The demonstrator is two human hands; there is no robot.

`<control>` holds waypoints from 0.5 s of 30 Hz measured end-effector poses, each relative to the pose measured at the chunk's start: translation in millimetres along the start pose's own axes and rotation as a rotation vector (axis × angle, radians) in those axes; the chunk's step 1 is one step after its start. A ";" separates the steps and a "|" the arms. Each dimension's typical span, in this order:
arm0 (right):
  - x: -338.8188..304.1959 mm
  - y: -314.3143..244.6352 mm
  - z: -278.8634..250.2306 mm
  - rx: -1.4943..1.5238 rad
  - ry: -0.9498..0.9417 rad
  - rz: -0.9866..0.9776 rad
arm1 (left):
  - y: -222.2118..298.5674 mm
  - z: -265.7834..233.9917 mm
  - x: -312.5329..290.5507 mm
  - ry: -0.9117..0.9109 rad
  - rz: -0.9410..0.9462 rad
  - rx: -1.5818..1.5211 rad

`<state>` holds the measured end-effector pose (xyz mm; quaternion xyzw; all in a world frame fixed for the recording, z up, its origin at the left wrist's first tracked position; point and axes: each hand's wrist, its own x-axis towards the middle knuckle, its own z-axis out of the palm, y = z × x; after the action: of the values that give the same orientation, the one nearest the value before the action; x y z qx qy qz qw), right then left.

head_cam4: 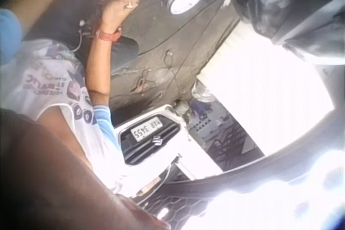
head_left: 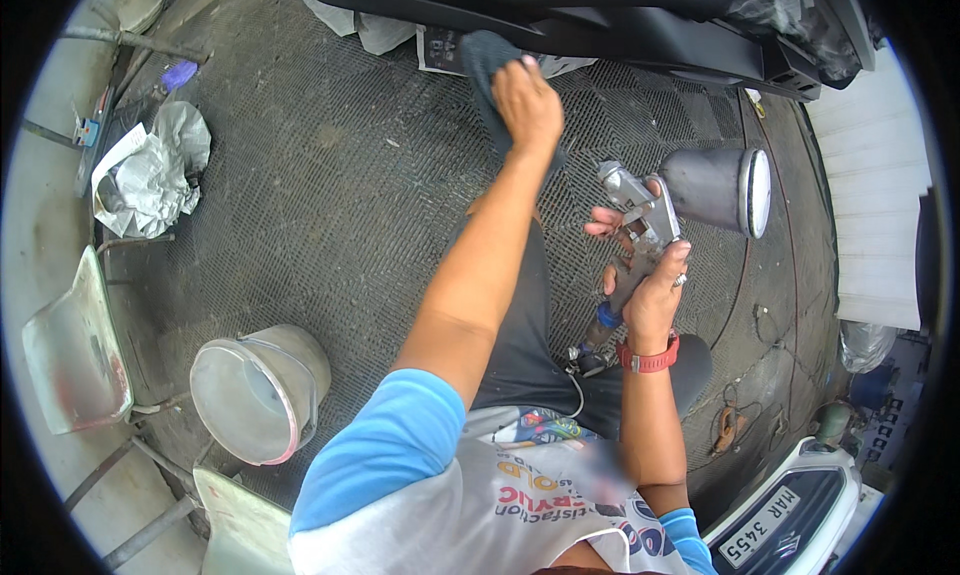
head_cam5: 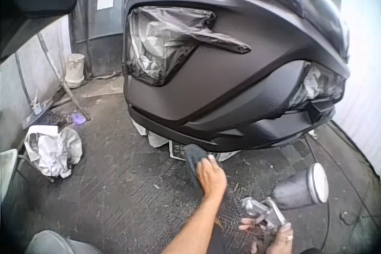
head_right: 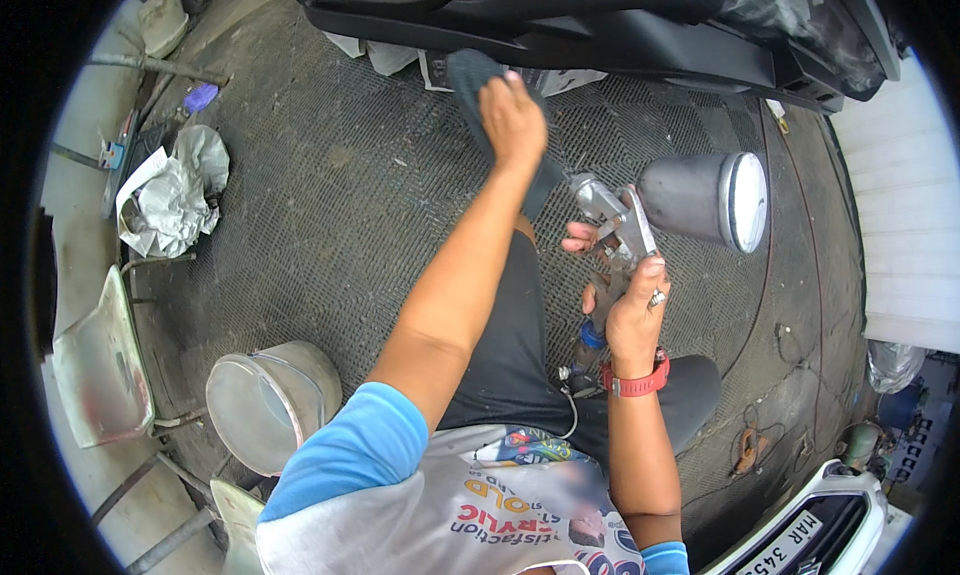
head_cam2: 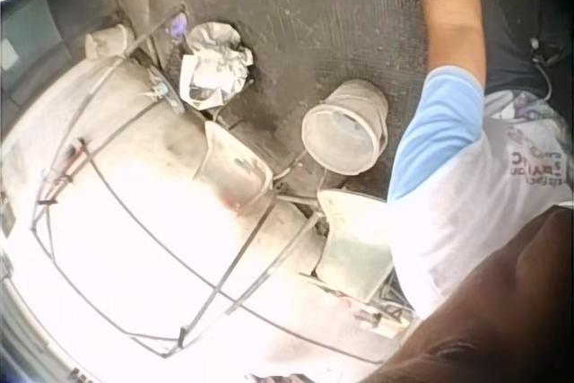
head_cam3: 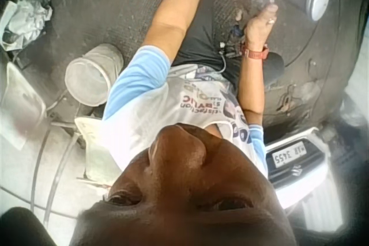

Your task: The person uses a spray gun to apply paint to a car bumper and other parts in a workshop. They handle newspapers to cover and uncover sections of the bumper, adjusting the masking as they work. The person also uses a rag to wipe the surface of the bumper during the process.

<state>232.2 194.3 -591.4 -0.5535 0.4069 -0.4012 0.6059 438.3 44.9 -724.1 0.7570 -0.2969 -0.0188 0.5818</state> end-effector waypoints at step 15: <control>5.0 -4.7 13.7 -0.048 -0.050 0.006 | -14.3 -17.1 22.5 -0.024 0.079 0.080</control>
<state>246.6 194.0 -586.3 -0.5766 0.4029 -0.3753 0.6036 469.3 51.3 -724.2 0.7669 -0.3341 0.0072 0.5480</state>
